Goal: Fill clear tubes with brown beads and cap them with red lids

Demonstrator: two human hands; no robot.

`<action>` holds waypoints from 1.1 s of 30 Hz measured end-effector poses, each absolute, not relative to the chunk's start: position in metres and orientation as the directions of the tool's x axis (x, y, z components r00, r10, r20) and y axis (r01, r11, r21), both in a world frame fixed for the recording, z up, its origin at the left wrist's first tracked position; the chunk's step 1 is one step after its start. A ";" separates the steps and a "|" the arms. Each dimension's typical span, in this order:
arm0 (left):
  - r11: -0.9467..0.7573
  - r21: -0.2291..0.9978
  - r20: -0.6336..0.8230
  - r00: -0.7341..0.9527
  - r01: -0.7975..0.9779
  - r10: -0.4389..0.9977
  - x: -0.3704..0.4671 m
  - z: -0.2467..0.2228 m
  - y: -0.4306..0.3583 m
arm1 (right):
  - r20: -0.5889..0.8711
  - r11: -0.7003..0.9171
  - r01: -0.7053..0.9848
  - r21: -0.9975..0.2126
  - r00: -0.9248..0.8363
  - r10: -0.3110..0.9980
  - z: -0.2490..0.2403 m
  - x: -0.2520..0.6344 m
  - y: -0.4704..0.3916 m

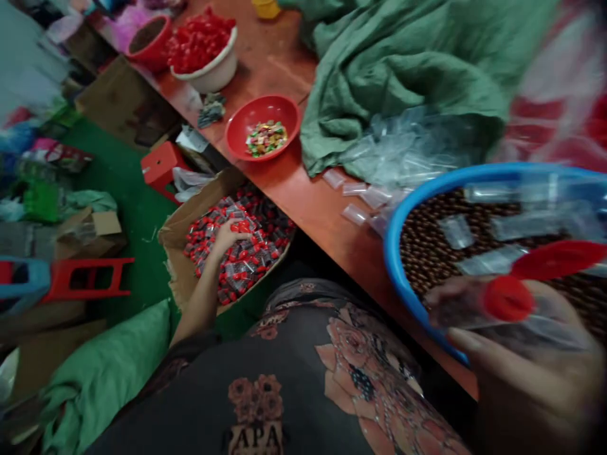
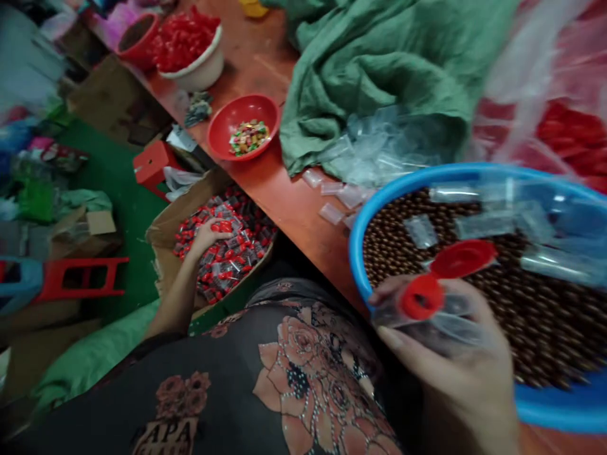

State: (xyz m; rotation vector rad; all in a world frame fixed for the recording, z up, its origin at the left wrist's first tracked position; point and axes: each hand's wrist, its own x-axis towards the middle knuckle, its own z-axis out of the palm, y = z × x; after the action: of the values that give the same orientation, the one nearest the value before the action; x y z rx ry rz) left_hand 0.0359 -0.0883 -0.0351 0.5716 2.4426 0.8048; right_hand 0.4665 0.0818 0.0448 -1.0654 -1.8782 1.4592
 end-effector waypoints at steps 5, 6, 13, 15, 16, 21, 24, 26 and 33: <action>0.772 0.611 -0.394 -0.777 0.177 0.490 0.037 -0.060 -0.119 | -0.215 -0.084 0.210 -0.974 -0.741 0.637 0.022 0.373 0.048; 0.758 0.626 -0.394 -0.766 0.182 0.509 0.042 -0.059 -0.118 | -0.220 -0.098 0.203 -0.974 -0.766 0.604 0.012 0.355 0.046; 0.277 0.899 -0.396 -0.359 -0.339 0.845 0.123 -0.047 -0.084 | -0.243 -0.092 0.229 -0.969 -0.827 0.507 -0.049 0.270 0.046; 0.166 0.879 -0.386 -0.462 -0.448 0.798 0.134 -0.053 -0.081 | -0.196 -0.051 0.196 -0.979 -0.851 0.488 -0.062 0.252 0.044; 0.115 0.869 -0.388 -0.520 -0.481 0.761 0.133 -0.057 -0.083 | -0.179 -0.043 0.180 -0.983 -0.864 0.471 -0.070 0.243 0.042; 0.012 0.839 -0.418 -0.630 -0.544 0.654 0.092 -0.063 -0.117 | -0.239 -0.088 0.226 -0.970 -0.833 0.500 -0.119 0.203 0.037; 0.028 0.826 -0.436 -0.609 -0.562 0.663 0.076 -0.057 -0.140 | -0.245 -0.029 0.264 -0.964 -0.840 0.484 -0.141 0.184 0.034; 0.041 0.810 -0.441 -0.561 -0.585 0.701 0.075 -0.053 -0.148 | -0.184 0.069 0.241 -0.968 -0.872 0.454 -0.140 0.180 0.033; 0.083 0.740 -0.444 -0.393 -0.667 0.805 0.100 -0.048 -0.131 | 0.023 0.136 0.008 -0.991 -0.974 0.224 -0.070 0.205 0.040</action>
State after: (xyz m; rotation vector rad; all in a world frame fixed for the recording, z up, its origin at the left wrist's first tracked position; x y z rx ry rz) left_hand 0.1003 -0.1310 -0.0482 0.1660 1.1686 1.5967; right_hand 0.2049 0.0402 -0.0700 -0.2303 -2.2374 1.9487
